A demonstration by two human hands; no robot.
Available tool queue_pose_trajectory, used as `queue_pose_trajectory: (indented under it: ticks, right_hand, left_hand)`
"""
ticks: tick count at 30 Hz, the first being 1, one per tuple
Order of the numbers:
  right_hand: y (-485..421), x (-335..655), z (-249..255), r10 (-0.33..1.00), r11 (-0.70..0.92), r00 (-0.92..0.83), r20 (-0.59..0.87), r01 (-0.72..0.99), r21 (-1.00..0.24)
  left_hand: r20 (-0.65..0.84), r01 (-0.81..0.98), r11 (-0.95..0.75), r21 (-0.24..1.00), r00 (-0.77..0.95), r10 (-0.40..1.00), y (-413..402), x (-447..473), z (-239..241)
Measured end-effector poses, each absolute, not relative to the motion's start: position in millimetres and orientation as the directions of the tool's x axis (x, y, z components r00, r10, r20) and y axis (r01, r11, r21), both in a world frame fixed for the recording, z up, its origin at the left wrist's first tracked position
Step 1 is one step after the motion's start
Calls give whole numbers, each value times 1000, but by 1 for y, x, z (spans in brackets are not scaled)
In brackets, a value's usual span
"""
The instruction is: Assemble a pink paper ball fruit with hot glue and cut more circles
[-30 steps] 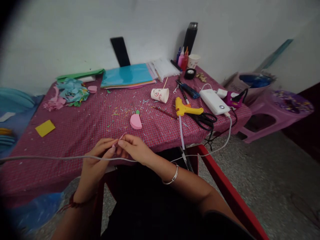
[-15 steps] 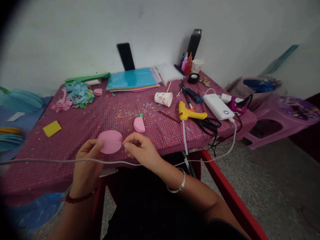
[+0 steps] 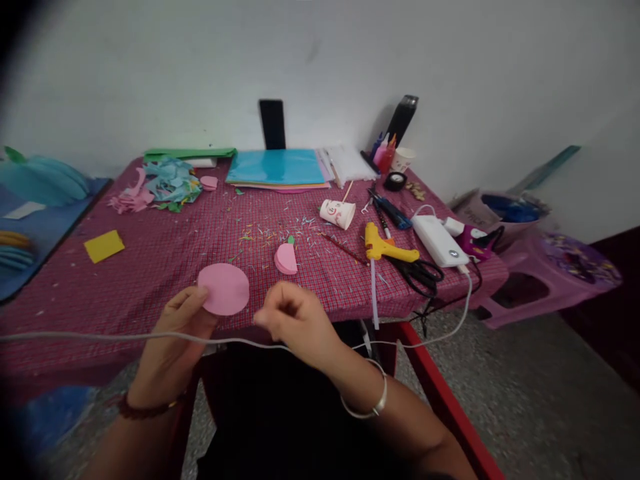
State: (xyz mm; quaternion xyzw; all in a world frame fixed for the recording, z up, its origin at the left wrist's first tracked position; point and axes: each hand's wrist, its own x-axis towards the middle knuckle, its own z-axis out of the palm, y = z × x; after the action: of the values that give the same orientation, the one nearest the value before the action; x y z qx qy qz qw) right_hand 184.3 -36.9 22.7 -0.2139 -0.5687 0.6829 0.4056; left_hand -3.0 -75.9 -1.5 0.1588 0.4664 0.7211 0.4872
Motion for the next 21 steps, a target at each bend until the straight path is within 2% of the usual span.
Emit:
queue_pose_trajectory:
  ticks: [3, 10, 17, 21]
  right_hand:
    - [-23, 167, 2, 847, -125, -528, 62, -310, -943]
    - [-19, 154, -3, 735, -346, -660, -158, -165, -923]
    - [-19, 154, -5, 730, -391, -663, -166, -206, -897]
    - [-18, 152, -7, 763, -371, -628, -154, -230, -900]
  left_hand:
    - [-277, -612, -67, 788, -450, 849, -79, 0, 1]
    - [-355, -663, 52, 747, -331, 874, -81, 4, 4]
    - [-347, -601, 128, 789, -263, 900, -80, 5, -5]
    - [-256, -469, 61, 881, -365, 895, -80, 8, -4]
